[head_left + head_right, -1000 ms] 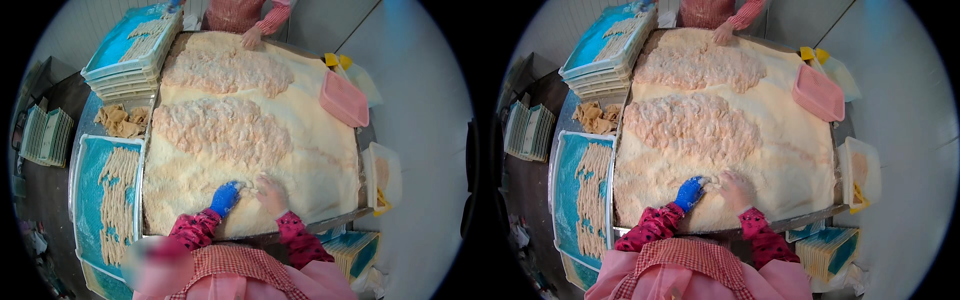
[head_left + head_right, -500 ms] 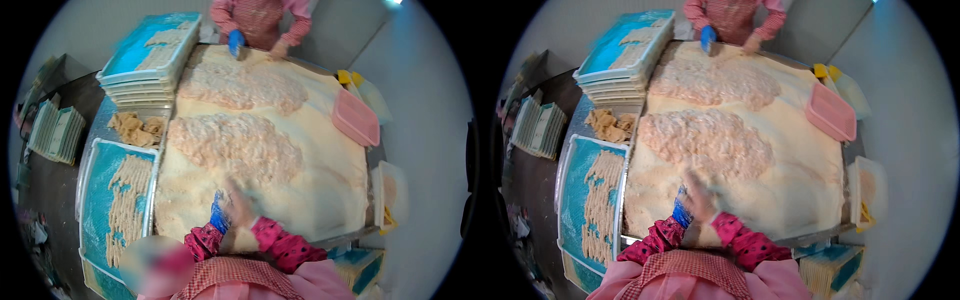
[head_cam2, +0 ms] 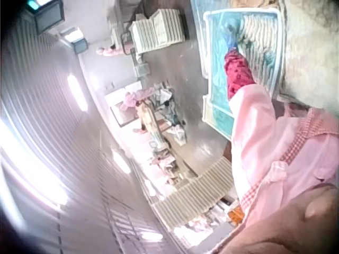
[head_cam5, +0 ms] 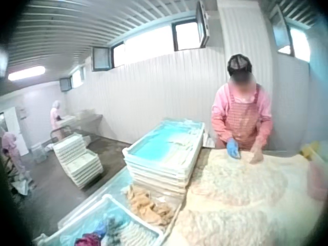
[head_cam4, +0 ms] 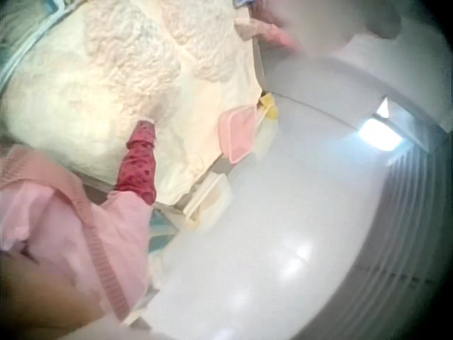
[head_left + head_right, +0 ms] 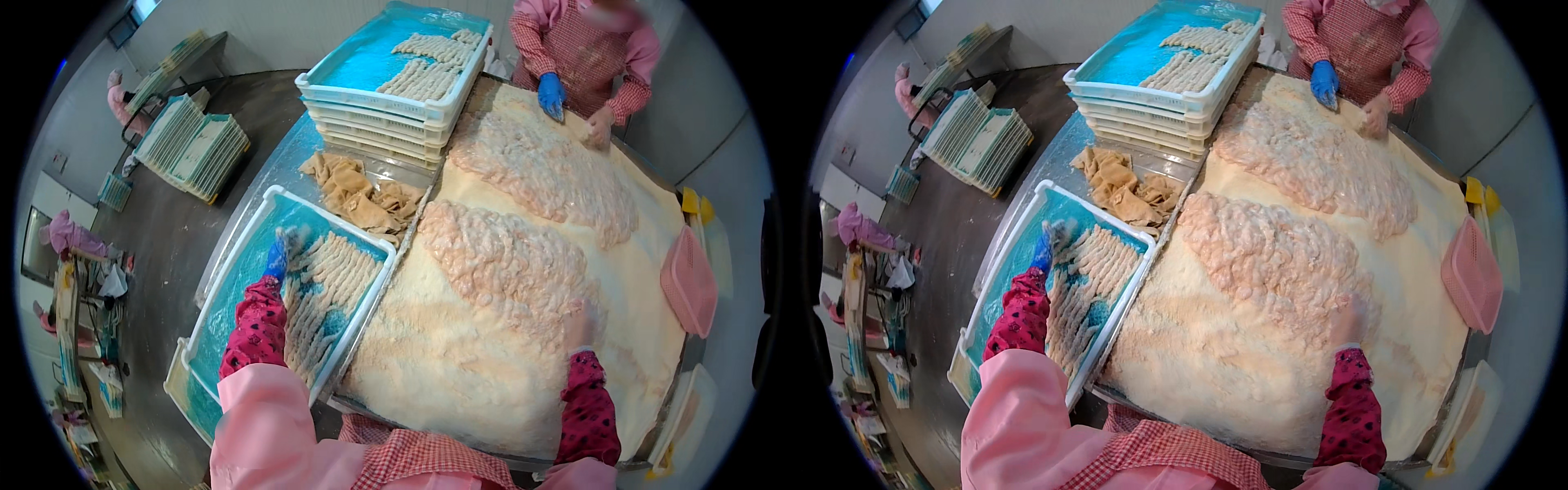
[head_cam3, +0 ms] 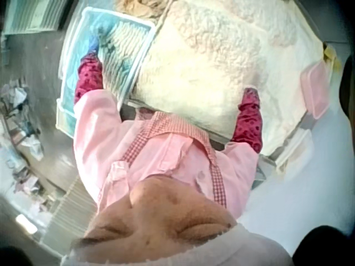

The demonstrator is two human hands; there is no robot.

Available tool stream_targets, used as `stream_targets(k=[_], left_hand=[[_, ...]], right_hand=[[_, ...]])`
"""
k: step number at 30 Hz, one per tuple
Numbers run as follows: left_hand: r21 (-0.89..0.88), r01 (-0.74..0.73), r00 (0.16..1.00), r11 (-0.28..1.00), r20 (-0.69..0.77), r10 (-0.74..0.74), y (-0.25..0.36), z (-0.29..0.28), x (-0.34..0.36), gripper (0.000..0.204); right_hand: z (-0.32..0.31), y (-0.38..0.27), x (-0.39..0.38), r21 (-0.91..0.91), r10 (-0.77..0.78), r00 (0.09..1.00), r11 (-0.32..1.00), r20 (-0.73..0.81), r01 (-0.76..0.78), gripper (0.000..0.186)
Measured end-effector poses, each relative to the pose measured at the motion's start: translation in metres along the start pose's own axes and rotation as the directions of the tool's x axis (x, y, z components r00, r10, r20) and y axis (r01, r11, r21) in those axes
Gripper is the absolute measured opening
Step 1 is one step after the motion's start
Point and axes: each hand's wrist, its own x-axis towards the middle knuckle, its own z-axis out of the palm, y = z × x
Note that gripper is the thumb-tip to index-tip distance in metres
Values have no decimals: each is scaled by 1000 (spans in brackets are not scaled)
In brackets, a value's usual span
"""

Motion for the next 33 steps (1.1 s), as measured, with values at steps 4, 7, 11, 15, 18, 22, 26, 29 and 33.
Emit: stream_targets(k=[4,7,11,15,18,22,26,29,33], left_hand=[[-36,232,936,972,282,-212,1,17,23,74],[23,169,962,985,216,-170,-1,30,24,69],[-16,-218,976,976,6,218,-33,12,11,42],[76,-382,896,921,277,348,-8,92,-86,40],[423,-498,749,757,650,130,-18,173,-190,41],[235,-781,401,579,899,176,-32,320,-311,54],[200,-808,349,554,921,175,-64,362,-336,53],[245,-779,369,578,923,106,-64,344,-323,53],[179,-771,427,611,857,288,-72,349,-329,47]], right_hand=[[-10,25,8,309,287,951,900,110,-308,14],[-39,38,10,505,337,940,805,44,-312,13],[-80,-17,-48,479,-17,985,875,169,-66,18],[-104,-6,-111,489,-327,805,871,495,53,18],[-93,24,-154,417,145,817,802,558,-428,23],[-79,-28,-186,450,263,767,682,585,-576,36],[-64,7,-195,624,255,919,676,300,-392,46],[-83,35,-193,462,115,980,869,162,-178,50],[-88,-39,-173,229,-276,928,948,250,220,45]])
